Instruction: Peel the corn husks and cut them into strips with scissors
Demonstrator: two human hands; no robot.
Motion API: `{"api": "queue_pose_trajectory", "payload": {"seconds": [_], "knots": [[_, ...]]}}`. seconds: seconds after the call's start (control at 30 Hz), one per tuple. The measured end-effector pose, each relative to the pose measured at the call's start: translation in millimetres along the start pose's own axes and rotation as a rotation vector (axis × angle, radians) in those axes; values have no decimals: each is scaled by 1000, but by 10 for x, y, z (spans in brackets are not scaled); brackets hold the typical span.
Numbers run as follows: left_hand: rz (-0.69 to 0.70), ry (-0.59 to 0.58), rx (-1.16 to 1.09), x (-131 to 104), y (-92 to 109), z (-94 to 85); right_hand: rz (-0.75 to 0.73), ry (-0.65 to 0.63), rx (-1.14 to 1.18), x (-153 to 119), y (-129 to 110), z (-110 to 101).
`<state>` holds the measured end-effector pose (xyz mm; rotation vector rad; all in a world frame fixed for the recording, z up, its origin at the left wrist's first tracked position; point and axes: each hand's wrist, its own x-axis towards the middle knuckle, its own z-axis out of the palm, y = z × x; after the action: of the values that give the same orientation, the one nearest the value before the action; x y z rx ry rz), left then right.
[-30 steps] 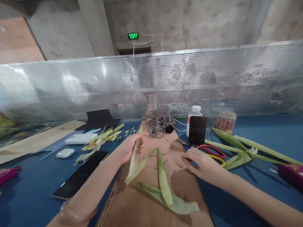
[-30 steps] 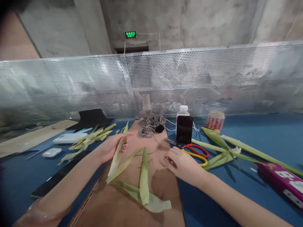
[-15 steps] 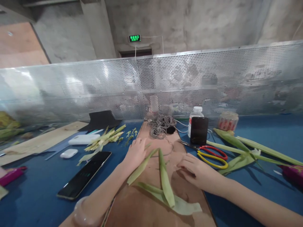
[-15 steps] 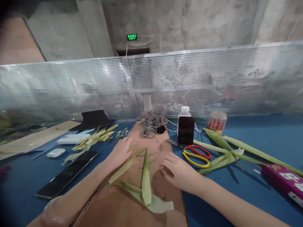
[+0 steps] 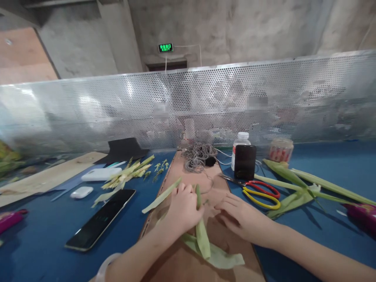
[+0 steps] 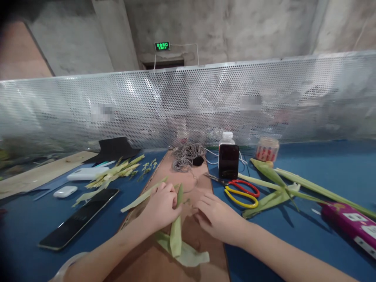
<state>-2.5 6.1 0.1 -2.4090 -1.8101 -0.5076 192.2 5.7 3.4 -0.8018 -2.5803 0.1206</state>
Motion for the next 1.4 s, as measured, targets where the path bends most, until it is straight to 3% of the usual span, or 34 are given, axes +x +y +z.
{"api": "queue_pose_trajectory", "payload": {"seconds": [0.47,0.57,0.7,0.77,0.9,1.0,1.17,1.4], "knots": [[-106,-55,-109,35,-28,-9,82,-18,21,-14,27,-22],[-165,-129,-452,61,-38,-132,114,4,89,-25,22,-26],[-162,-399,-1301,36,-7,-276,323,146,310,-20,-6,-54],[-129,-517,-1518,0,20,-273,397,210,472,0,-18,-74],[-90,-676,-1524,-62,67,-156,434,237,782,55,-43,-112],[-110,-733,-1501,-81,102,-102,490,212,802,74,-78,-121],[-157,-828,-1674,-90,207,-158,527,189,847,53,-150,-81],[-244,-823,-1778,-103,301,-166,546,196,962,52,-223,-130]]}}
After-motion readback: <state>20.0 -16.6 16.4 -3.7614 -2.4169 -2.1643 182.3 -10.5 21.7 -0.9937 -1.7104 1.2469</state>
